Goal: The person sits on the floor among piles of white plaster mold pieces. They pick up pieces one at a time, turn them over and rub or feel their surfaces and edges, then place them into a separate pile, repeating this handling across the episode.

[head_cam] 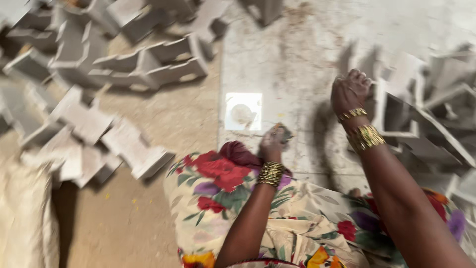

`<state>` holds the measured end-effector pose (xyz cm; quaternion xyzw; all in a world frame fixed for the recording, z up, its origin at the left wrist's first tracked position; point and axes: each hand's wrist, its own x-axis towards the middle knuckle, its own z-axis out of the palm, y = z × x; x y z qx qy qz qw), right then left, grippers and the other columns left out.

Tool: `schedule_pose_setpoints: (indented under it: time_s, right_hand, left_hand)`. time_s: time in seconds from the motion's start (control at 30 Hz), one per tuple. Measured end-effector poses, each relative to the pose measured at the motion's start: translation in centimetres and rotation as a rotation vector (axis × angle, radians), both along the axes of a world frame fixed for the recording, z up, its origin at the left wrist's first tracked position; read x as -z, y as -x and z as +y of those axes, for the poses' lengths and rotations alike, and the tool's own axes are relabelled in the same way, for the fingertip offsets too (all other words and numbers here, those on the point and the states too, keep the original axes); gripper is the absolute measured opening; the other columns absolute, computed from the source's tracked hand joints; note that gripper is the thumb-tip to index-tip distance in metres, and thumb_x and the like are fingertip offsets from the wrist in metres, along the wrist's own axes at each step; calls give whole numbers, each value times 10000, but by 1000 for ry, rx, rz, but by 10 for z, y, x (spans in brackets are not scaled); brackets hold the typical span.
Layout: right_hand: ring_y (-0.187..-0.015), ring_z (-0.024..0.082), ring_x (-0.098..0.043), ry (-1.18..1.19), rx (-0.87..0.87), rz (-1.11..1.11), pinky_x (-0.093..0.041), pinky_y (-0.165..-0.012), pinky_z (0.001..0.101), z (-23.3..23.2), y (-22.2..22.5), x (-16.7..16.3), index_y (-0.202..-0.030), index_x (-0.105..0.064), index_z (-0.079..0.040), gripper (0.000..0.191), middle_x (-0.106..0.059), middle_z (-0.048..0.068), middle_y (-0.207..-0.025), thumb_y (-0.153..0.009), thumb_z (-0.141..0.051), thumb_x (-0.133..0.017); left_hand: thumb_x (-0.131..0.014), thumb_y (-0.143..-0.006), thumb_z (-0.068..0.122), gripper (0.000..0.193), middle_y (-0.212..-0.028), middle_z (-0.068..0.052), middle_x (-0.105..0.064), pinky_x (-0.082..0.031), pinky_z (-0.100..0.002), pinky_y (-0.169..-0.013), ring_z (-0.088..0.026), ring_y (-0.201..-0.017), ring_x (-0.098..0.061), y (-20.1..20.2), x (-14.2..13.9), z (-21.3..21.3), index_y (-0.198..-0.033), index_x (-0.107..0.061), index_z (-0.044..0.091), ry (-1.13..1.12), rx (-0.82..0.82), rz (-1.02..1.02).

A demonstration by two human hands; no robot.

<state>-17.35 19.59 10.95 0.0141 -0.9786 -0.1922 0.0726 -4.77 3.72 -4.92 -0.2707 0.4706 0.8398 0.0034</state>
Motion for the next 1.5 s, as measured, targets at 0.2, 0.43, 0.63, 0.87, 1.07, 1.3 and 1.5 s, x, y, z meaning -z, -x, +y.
schedule_pose_setpoints:
  time_s: [0.2, 0.43, 0.63, 0.87, 1.07, 1.3, 1.5]
  right_hand:
    - [-1265, 262, -571, 933, -843, -222, -557, -946, 385, -176, -66, 32, -1012, -736, -56, 224, -687, 65, -1306, -821, 21, -647]
    - [-1130, 401, -560, 1248, -757, -594, -492, -893, 458, -390, -148, 64, -1397, -504, 20, 739, -561, 263, -1314, -748, -174, -799]
    - [-882, 198, -769, 1212, -573, -627, -623, -849, 346, -410, -116, 84, -1032, -783, -92, 156, -800, 99, -995, -913, -141, -696]
    - [-984, 310, -690, 1113, -587, -803, -552, -842, 422, -407, -128, 54, -1140, -690, -31, 501, -724, 197, -1072, -738, -280, -854]
    - [-957, 318, -735, 914, -438, -980, -577, -870, 437, -455, -154, 42, -1013, -746, -50, 365, -754, 182, -1047, -814, -353, -787]
    - [-892, 318, -662, 1068, -603, -260, -528, -831, 457, -319, -57, 10, -1080, -679, -15, 673, -710, 169, -992, -571, -384, -922]
    - [-910, 302, -656, 408, -404, -76, -525, -783, 476, -139, -65, -26, -822, -691, -94, 171, -696, 148, -893, -864, -259, -671]
  left_hand:
    - [-699, -997, 275, 292, -966, -28, -737, -536, -255, -687, -114, -797, -657, -14, -1, -5, -1183, -717, 50, 196, -51, 47]
    - [-707, -986, 259, 287, -974, -21, -736, -540, -267, -697, -120, -805, -654, -32, -35, -35, -1181, -708, 49, 98, -47, 25]
    - [-718, -982, 250, 281, -980, -24, -740, -543, -269, -709, -119, -809, -657, -32, -51, -46, -1168, -712, 40, 117, -53, 34]
    - [-731, -977, 239, 274, -987, -27, -745, -547, -273, -722, -117, -814, -661, -45, -71, -38, -1153, -716, 29, 83, -81, 40]
    - [-741, -973, 230, 269, -993, -29, -749, -550, -275, -734, -116, -818, -664, -62, -65, -49, -1140, -719, 20, 126, -90, 39]
    - [-754, -968, 220, 264, -1000, -32, -753, -554, -278, -747, -115, -823, -667, -43, -40, -36, -1125, -723, 10, 189, -188, 105]
    - [-753, -984, 202, 245, -958, -46, -721, -515, -285, -689, -117, -772, -623, -33, -24, -30, -1079, -706, -19, 182, -378, 124]
